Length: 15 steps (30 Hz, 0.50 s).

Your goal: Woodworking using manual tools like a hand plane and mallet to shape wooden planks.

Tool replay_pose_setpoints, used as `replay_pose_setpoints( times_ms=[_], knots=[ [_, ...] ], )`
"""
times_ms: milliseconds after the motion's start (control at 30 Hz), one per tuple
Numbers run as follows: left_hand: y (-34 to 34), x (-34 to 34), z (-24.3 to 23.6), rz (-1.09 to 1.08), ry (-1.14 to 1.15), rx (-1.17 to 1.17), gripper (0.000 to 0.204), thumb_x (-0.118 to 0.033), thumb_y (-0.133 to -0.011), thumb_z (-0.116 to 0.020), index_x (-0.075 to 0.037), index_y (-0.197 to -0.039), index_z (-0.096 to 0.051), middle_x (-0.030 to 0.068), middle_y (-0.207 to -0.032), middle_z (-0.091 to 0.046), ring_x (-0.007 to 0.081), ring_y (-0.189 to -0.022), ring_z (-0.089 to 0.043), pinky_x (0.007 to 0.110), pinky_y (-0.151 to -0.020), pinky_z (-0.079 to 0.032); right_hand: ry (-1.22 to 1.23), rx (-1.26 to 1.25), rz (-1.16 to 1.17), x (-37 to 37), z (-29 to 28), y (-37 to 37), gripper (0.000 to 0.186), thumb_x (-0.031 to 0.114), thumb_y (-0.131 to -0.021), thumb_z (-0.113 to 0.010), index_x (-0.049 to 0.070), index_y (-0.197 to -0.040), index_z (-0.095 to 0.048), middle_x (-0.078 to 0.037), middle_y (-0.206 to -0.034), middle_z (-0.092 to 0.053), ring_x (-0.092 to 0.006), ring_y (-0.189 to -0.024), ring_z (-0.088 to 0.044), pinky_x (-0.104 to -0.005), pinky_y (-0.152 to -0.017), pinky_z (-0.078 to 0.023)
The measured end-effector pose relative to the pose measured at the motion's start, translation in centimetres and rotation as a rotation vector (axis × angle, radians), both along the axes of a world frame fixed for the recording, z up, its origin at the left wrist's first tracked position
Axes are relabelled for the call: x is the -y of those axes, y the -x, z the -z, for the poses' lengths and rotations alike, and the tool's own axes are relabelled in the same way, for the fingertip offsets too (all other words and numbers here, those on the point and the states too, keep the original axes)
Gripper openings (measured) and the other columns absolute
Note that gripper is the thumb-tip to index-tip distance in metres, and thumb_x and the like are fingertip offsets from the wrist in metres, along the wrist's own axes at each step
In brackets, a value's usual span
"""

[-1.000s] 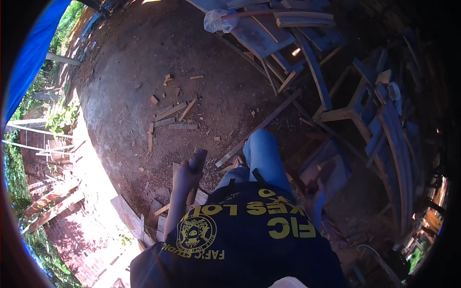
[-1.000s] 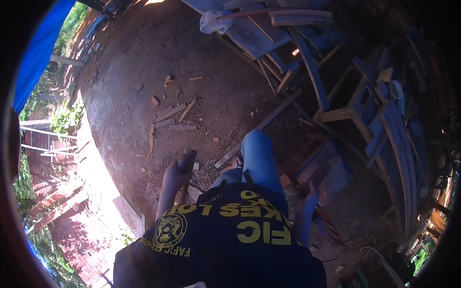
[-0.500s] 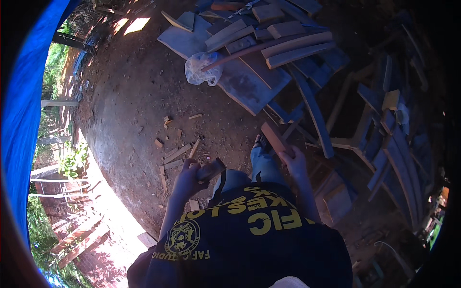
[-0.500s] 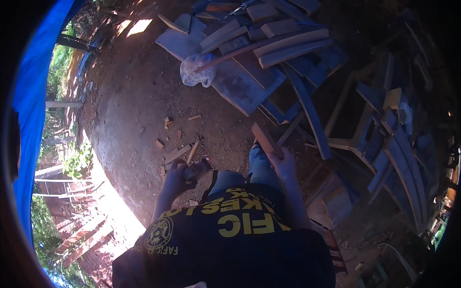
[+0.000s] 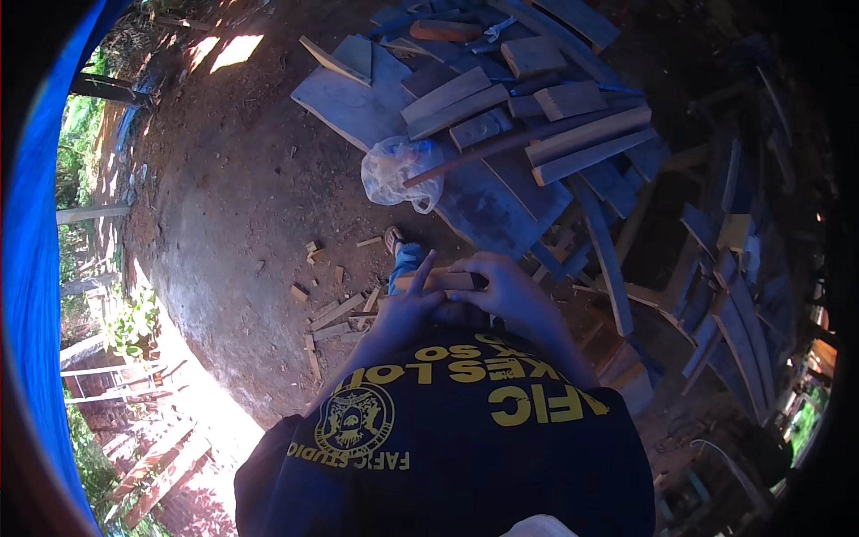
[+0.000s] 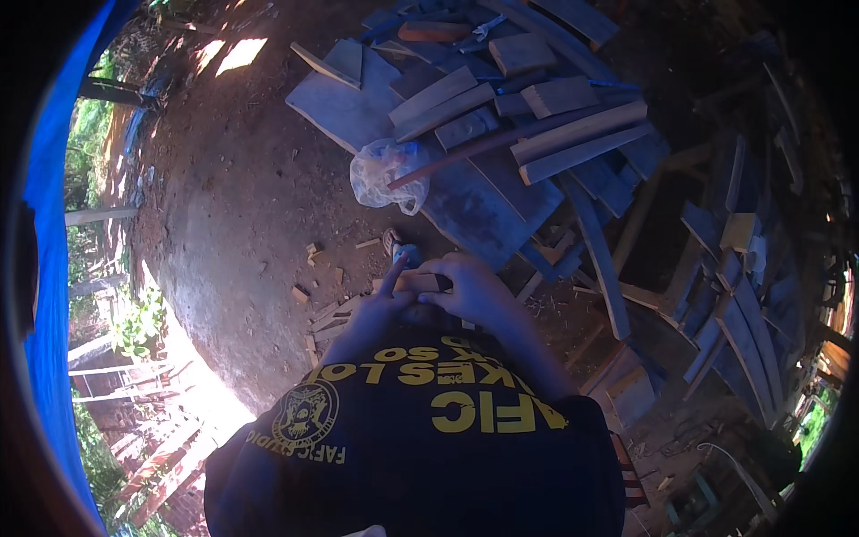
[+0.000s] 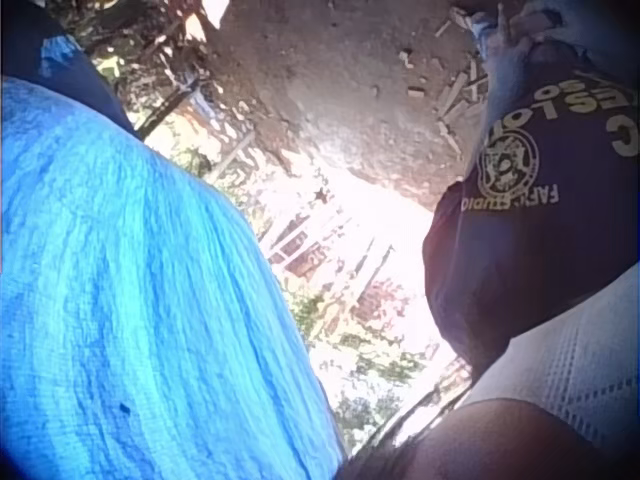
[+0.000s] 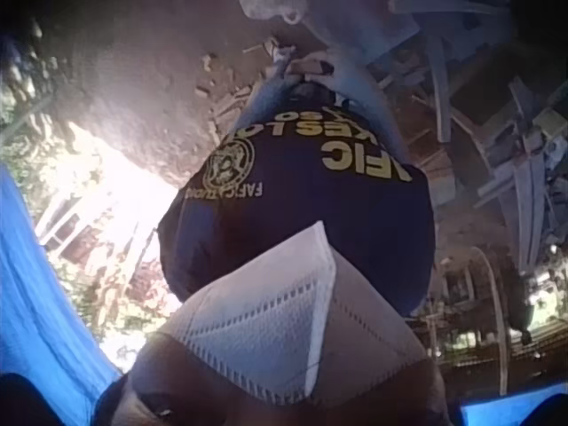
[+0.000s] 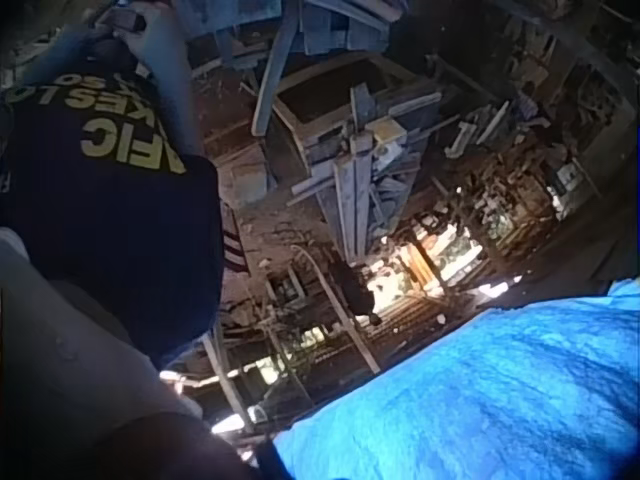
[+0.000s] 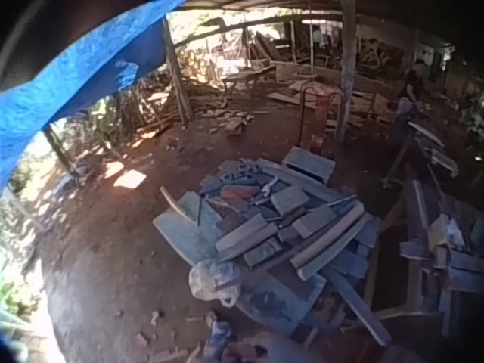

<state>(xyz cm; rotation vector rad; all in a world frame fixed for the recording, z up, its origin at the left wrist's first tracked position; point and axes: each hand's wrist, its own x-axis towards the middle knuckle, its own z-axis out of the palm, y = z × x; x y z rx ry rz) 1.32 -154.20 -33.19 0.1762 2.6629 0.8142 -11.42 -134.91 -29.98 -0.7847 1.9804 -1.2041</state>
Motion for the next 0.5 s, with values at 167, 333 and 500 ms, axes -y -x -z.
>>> replay_pose_setpoints(
  times_ms=[167, 333, 500],
  knots=[
    [3.9, 9.9, 2.5, 0.048, -0.059, -0.109, 0.035, -0.021, -0.070, -0.074, -0.017, -0.103, -0.064, 0.0165, -0.138, -0.039, 0.0345, -0.096, -0.066, 0.039, -0.073, -0.058, -0.014, 0.173, 0.146, 9.3, -0.4, 2.1, 0.037, 0.020, -0.077, -0.077, 0.006, -0.110, -0.067, -0.012, -0.098, -0.068, -0.0249, -0.095, -0.065, -0.0346, -0.083, -0.050],
    [8.8, 20.1, -0.4, 0.014, -0.087, 0.054, 0.041, -0.025, -0.063, -0.079, -0.015, -0.101, -0.066, 0.0177, -0.131, -0.046, 0.0372, -0.094, -0.064, 0.043, -0.081, -0.055, 0.427, 0.520, 0.648, 14.2, 8.3, 5.4, 0.033, 0.016, -0.088, -0.070, 0.005, -0.117, -0.060, -0.006, -0.102, -0.066, -0.0147, -0.093, -0.062, -0.0279, -0.082, -0.049],
    [11.3, 30.5, 1.0, -0.088, 0.116, -0.010, 0.048, -0.028, -0.058, -0.083, -0.013, -0.100, -0.066, 0.0176, -0.128, -0.048, 0.0376, -0.096, -0.063, 0.045, -0.082, -0.053, -0.149, 0.721, 1.075, 13.6, 22.3, 7.4, 0.047, 0.023, -0.084, -0.072, 0.001, -0.121, -0.054, -0.014, -0.108, -0.064, -0.0205, -0.101, -0.062, -0.0318, -0.085, -0.050]
  ],
)
